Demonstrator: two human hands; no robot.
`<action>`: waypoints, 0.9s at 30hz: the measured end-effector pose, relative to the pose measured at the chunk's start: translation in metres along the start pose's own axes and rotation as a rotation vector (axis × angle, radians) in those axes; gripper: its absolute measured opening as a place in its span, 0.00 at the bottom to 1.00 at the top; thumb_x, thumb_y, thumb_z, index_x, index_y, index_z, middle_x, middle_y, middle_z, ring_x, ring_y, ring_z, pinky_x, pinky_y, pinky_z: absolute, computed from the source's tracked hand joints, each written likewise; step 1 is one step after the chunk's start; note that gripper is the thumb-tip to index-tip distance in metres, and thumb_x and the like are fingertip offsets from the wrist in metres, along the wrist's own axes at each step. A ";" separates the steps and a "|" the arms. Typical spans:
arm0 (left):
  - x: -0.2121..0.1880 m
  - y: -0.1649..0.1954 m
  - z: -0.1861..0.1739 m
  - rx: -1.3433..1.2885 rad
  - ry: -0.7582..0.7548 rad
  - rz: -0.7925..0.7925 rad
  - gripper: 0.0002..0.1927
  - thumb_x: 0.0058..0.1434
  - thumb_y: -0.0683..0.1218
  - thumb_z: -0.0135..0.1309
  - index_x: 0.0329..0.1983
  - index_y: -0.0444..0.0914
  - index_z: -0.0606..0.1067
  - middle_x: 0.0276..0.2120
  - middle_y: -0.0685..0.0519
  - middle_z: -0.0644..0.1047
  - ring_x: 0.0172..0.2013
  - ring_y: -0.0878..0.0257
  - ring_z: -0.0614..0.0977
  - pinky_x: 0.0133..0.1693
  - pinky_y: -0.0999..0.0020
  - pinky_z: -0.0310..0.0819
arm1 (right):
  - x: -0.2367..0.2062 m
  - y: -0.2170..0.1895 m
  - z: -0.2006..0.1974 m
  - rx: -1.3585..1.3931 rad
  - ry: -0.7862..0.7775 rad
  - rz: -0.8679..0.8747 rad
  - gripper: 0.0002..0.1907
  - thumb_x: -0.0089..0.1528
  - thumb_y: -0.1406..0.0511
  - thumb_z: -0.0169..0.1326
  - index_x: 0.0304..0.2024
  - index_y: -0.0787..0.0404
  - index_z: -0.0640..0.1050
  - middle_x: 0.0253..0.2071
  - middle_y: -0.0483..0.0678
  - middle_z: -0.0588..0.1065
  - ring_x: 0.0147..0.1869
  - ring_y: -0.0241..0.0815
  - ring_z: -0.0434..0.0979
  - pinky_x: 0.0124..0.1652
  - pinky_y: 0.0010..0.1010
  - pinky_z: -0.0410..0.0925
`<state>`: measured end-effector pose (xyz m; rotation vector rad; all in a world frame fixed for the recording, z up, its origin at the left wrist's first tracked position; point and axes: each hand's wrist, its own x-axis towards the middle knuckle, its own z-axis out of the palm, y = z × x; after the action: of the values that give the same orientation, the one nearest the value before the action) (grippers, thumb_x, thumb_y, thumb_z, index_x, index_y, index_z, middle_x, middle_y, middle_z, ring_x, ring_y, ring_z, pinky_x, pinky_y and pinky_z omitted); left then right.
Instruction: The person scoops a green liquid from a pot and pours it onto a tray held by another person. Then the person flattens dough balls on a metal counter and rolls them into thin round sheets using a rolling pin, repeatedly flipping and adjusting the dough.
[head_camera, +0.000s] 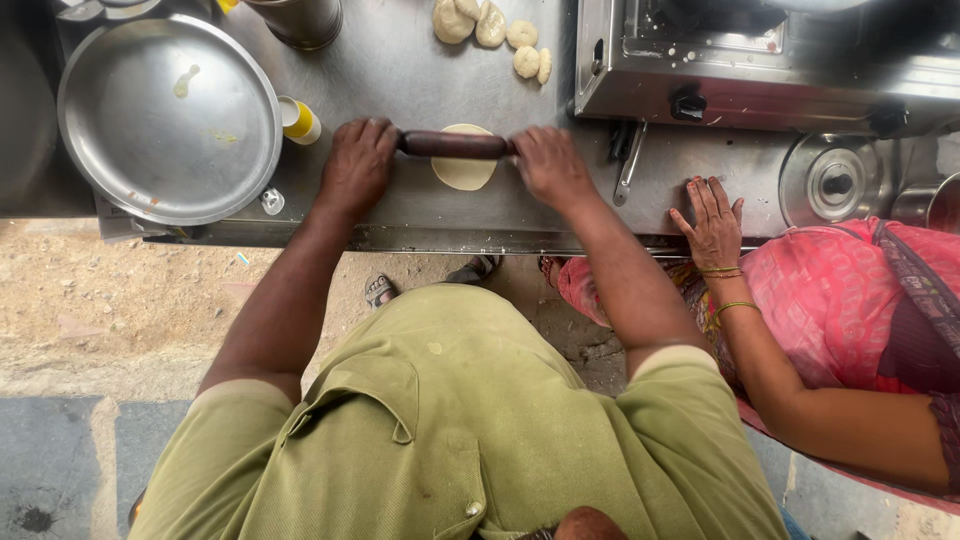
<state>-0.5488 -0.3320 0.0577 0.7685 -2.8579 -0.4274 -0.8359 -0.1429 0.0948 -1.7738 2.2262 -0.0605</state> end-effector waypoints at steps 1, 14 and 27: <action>0.005 -0.001 0.001 0.007 0.047 -0.014 0.17 0.73 0.43 0.45 0.64 0.36 0.71 0.67 0.45 0.70 0.69 0.48 0.67 0.69 0.51 0.56 | 0.011 -0.002 0.006 -0.051 -0.020 0.029 0.10 0.80 0.59 0.49 0.61 0.52 0.73 0.54 0.48 0.73 0.59 0.49 0.72 0.64 0.42 0.63; -0.050 0.031 0.005 -0.130 -0.157 -0.174 0.23 0.74 0.42 0.38 0.72 0.38 0.66 0.69 0.48 0.69 0.71 0.52 0.67 0.75 0.54 0.52 | -0.028 0.001 0.046 -0.011 0.059 -0.044 0.25 0.75 0.67 0.49 0.74 0.48 0.65 0.65 0.46 0.66 0.74 0.46 0.60 0.76 0.41 0.49; -0.031 0.030 0.026 -0.117 -0.222 -0.117 0.25 0.74 0.39 0.38 0.74 0.40 0.66 0.68 0.48 0.70 0.69 0.55 0.68 0.73 0.56 0.52 | -0.043 0.007 0.042 0.011 0.192 -0.044 0.24 0.70 0.65 0.55 0.68 0.54 0.68 0.61 0.49 0.67 0.70 0.51 0.63 0.73 0.50 0.52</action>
<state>-0.5420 -0.2851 0.0405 0.9223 -2.9641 -0.7324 -0.8237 -0.0935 0.0617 -1.8822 2.3107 -0.2617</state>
